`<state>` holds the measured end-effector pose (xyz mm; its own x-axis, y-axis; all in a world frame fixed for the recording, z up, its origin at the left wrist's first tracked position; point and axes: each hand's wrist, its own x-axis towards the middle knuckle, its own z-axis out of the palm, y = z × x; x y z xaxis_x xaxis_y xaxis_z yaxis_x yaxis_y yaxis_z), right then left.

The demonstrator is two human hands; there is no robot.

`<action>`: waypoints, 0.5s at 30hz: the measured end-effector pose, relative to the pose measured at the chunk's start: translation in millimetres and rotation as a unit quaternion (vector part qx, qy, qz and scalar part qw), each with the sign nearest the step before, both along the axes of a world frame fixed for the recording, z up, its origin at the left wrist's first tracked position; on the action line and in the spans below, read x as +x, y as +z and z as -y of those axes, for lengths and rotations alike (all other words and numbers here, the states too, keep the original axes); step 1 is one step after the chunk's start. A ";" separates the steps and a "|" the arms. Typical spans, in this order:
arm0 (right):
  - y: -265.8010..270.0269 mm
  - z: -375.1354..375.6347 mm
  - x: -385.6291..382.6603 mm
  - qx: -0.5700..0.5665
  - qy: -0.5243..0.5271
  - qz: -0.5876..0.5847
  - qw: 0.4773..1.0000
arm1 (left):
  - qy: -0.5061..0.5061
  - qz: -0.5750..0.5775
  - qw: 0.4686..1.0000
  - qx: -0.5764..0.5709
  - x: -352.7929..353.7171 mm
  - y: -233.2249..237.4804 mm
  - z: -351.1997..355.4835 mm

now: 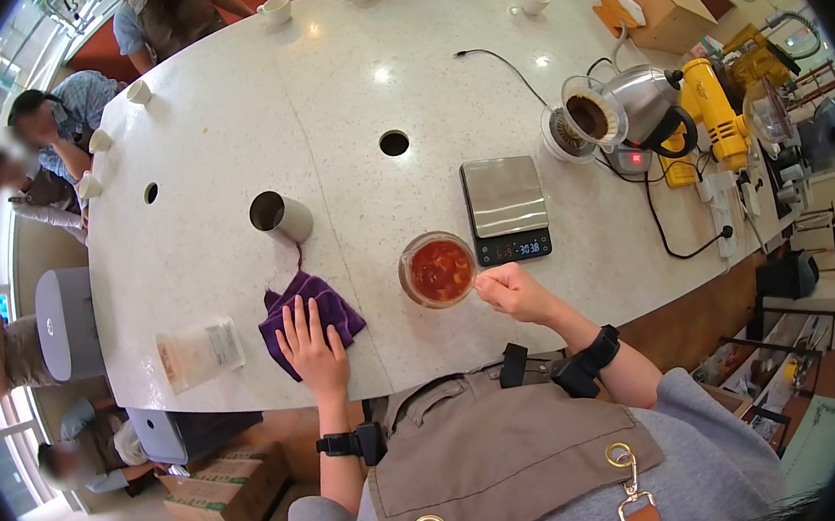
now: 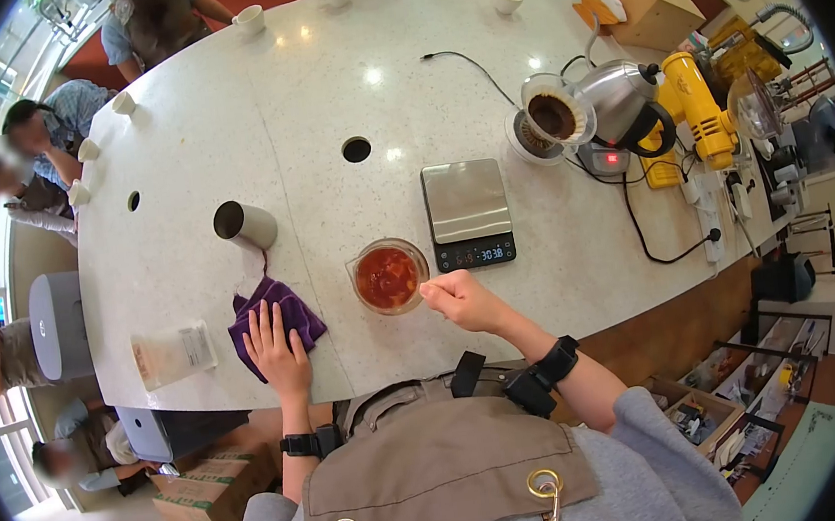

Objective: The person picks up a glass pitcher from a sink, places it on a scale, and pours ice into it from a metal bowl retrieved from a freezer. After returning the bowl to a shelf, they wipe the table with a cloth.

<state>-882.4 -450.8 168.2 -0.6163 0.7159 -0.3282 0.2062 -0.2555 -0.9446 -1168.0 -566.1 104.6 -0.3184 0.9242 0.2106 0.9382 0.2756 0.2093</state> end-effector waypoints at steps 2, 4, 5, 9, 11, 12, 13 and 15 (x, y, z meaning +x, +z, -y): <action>1.4 -1.2 2.7 0.002 0.004 0.006 1.000 | 0.001 -0.002 1.000 -0.002 -1.6 0.3 0.1; 4.8 -2.6 3.8 -0.008 0.005 0.011 1.000 | 0.001 -0.002 1.000 -0.001 -1.5 0.7 -0.1; 4.5 -2.7 1.7 -0.008 0.007 0.012 1.000 | 0.002 -0.001 1.000 -0.002 -1.2 0.3 -0.2; 4.7 -0.6 2.8 -0.043 0.002 -0.016 0.999 | 0.004 0.005 1.000 0.003 -0.5 0.3 -0.3; 6.1 -1.3 5.7 -0.053 0.012 -0.015 0.998 | 0.008 0.007 1.000 0.007 -1.1 1.1 -0.4; 6.9 -0.3 6.0 -0.049 0.012 -0.009 0.999 | 0.008 0.006 1.000 0.004 -1.6 1.0 -0.2; 7.4 0.8 6.0 -0.044 0.011 -0.002 0.999 | 0.006 0.005 1.000 0.001 -2.0 0.8 -0.5; 3.0 4.3 2.7 -0.030 0.015 -0.006 0.999 | 0.007 0.007 1.000 0.002 -1.3 2.6 -0.9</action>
<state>-879.7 -455.0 171.1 -0.6410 0.6764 -0.3628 0.2041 -0.3055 -0.9301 -1169.3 -565.2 107.1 -0.3345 0.9186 0.2104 0.9312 0.2878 0.2238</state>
